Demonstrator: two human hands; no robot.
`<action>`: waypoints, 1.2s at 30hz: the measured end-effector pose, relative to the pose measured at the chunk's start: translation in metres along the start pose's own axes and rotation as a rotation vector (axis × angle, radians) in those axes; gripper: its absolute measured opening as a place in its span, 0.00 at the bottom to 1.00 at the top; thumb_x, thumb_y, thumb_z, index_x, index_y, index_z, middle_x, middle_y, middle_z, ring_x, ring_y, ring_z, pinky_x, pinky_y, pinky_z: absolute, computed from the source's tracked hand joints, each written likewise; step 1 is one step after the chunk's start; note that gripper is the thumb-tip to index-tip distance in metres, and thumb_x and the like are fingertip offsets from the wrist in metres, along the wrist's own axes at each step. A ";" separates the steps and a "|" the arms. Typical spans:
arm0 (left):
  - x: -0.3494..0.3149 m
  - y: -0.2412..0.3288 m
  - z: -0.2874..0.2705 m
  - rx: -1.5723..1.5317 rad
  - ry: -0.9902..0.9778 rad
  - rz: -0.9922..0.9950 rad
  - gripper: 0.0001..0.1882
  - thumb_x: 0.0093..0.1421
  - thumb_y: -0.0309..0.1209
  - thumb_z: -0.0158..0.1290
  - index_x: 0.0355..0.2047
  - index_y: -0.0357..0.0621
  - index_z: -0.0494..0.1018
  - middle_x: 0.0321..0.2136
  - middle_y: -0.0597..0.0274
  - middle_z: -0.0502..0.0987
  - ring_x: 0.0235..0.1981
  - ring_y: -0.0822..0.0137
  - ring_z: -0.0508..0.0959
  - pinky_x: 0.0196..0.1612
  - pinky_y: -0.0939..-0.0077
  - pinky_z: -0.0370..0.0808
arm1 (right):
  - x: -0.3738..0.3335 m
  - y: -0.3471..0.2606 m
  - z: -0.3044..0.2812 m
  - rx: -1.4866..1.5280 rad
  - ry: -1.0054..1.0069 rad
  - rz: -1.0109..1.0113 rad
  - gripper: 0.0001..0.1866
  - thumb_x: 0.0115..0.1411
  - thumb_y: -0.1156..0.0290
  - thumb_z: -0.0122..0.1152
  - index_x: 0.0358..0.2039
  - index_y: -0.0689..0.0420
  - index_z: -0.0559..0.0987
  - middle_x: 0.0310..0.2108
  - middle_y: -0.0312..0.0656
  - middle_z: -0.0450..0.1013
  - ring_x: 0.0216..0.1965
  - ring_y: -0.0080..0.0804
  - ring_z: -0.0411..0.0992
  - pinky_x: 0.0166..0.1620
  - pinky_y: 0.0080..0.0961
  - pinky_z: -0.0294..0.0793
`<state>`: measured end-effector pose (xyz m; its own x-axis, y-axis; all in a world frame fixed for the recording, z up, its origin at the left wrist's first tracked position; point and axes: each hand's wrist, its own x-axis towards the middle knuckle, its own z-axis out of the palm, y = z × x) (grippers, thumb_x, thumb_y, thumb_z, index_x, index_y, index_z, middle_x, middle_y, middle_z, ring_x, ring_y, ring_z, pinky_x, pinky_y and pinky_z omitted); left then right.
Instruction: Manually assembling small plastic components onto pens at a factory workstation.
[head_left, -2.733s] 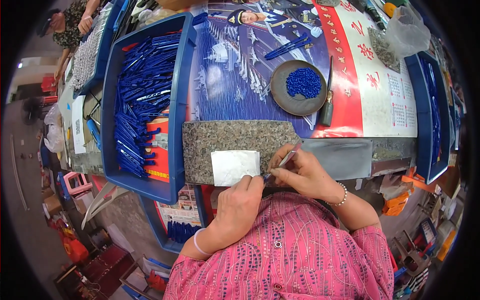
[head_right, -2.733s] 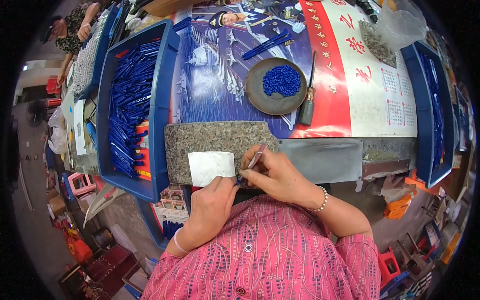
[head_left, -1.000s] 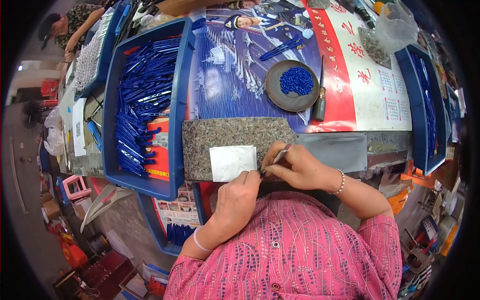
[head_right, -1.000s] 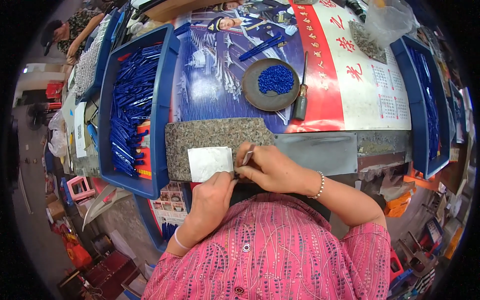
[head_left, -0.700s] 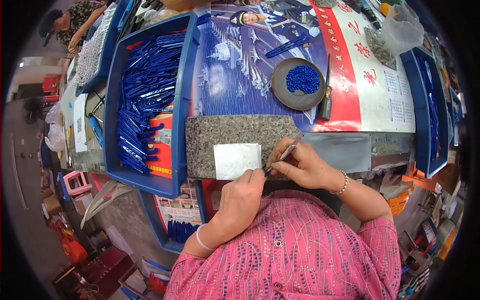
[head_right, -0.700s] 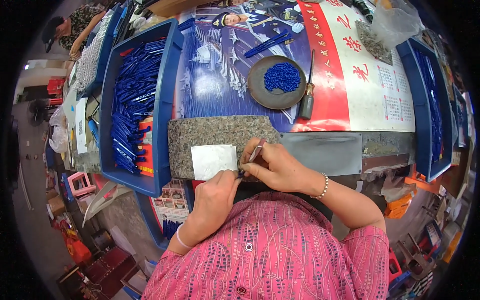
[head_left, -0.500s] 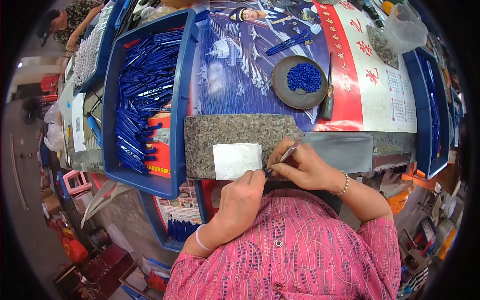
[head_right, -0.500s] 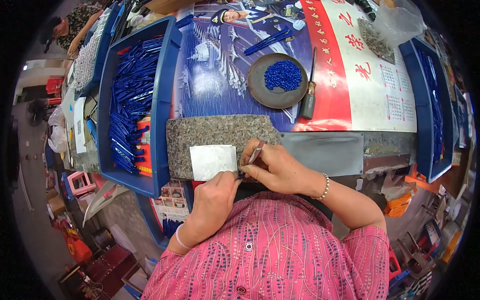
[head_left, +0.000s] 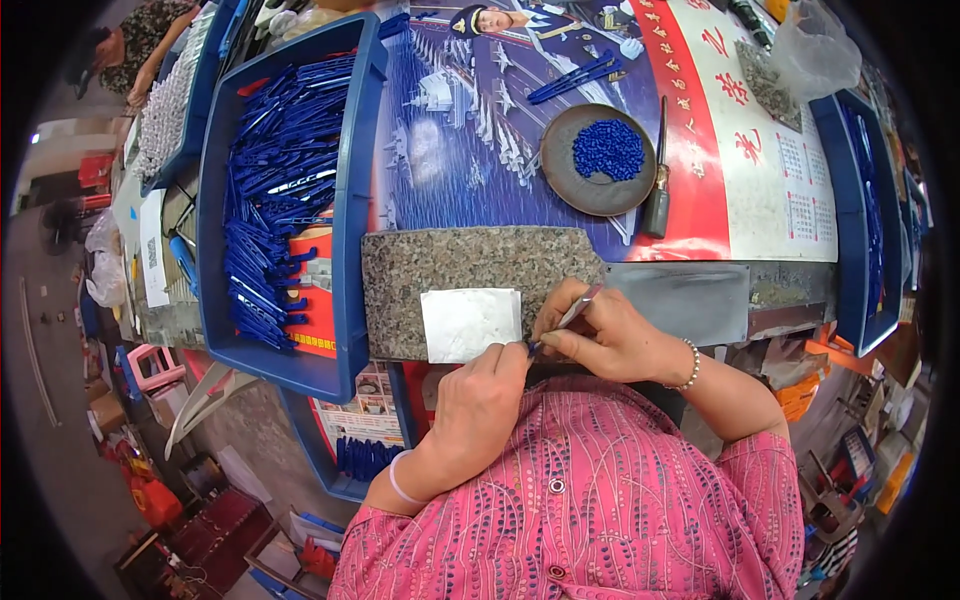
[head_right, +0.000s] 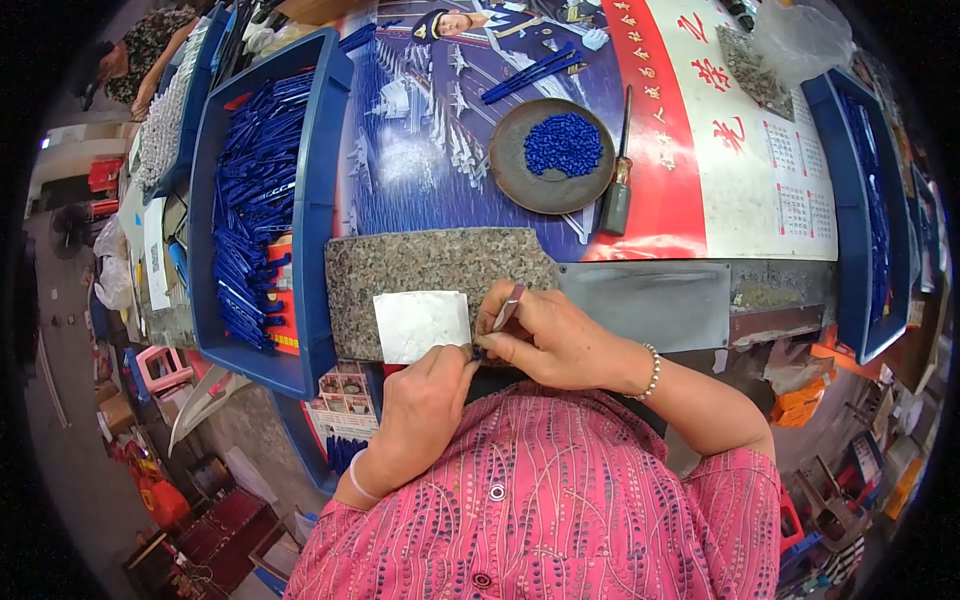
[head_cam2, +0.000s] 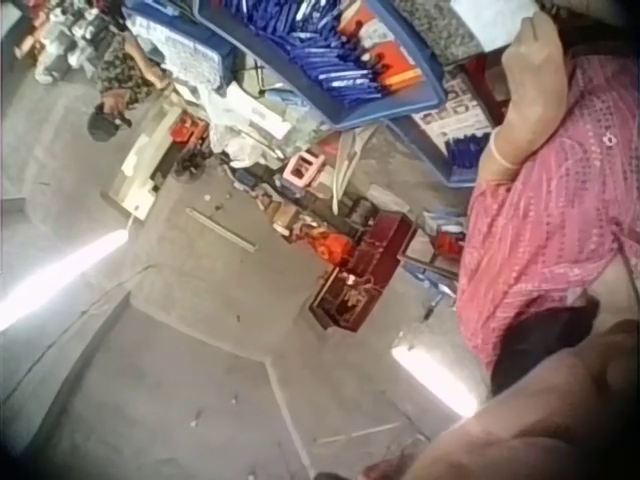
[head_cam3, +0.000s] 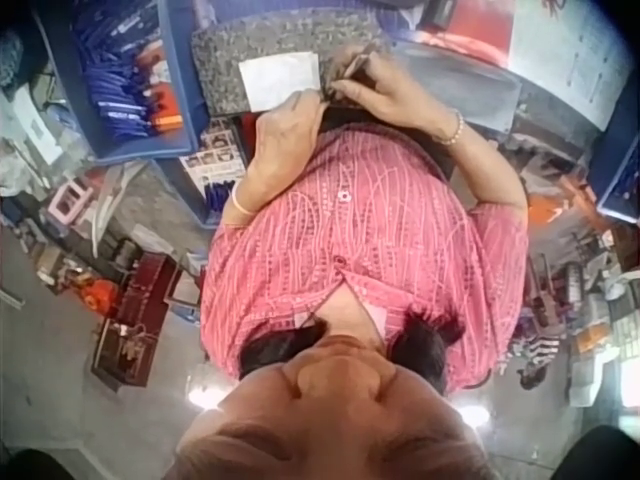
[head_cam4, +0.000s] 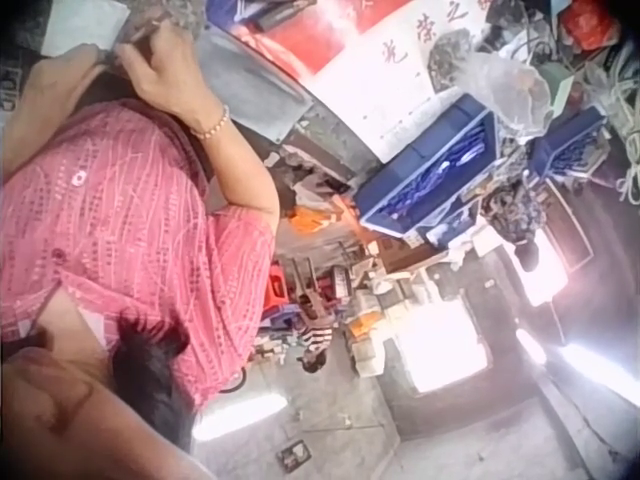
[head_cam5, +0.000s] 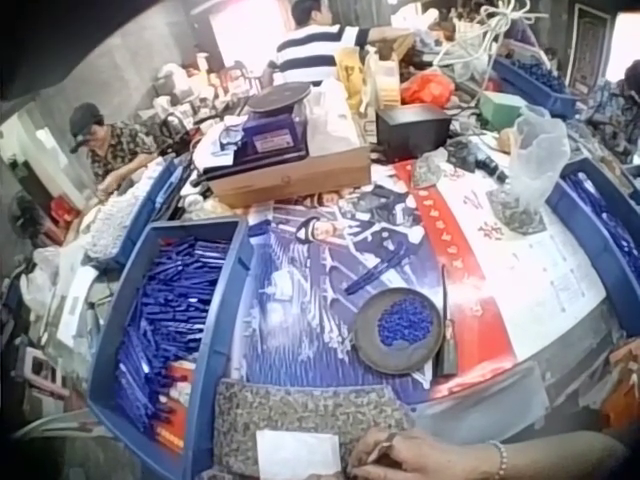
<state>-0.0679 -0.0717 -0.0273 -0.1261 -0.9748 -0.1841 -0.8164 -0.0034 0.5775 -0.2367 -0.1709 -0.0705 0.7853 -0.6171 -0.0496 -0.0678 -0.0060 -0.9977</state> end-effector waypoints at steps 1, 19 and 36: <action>0.000 0.000 0.000 0.000 0.001 0.000 0.04 0.56 0.24 0.51 0.30 0.38 0.67 0.22 0.51 0.71 0.23 0.50 0.74 0.24 0.62 0.70 | 0.000 0.000 0.000 0.006 -0.007 0.013 0.08 0.57 0.71 0.56 0.33 0.59 0.67 0.21 0.43 0.70 0.22 0.35 0.72 0.26 0.28 0.67; 0.001 -0.002 0.001 -0.024 0.016 0.031 0.04 0.57 0.25 0.51 0.31 0.39 0.68 0.22 0.51 0.72 0.22 0.50 0.74 0.23 0.62 0.70 | 0.006 -0.008 -0.004 -0.095 -0.087 -0.075 0.05 0.56 0.77 0.54 0.32 0.62 0.69 0.29 0.42 0.70 0.27 0.27 0.73 0.30 0.24 0.72; 0.001 -0.001 0.001 0.006 0.016 0.029 0.04 0.56 0.25 0.52 0.30 0.39 0.68 0.21 0.51 0.72 0.21 0.50 0.74 0.22 0.62 0.70 | 0.003 -0.002 -0.005 -0.005 -0.073 0.022 0.05 0.57 0.76 0.53 0.33 0.63 0.69 0.30 0.43 0.69 0.26 0.27 0.72 0.29 0.22 0.72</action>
<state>-0.0675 -0.0727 -0.0292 -0.1409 -0.9780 -0.1541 -0.8161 0.0267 0.5773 -0.2373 -0.1763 -0.0688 0.8265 -0.5579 -0.0748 -0.0881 0.0031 -0.9961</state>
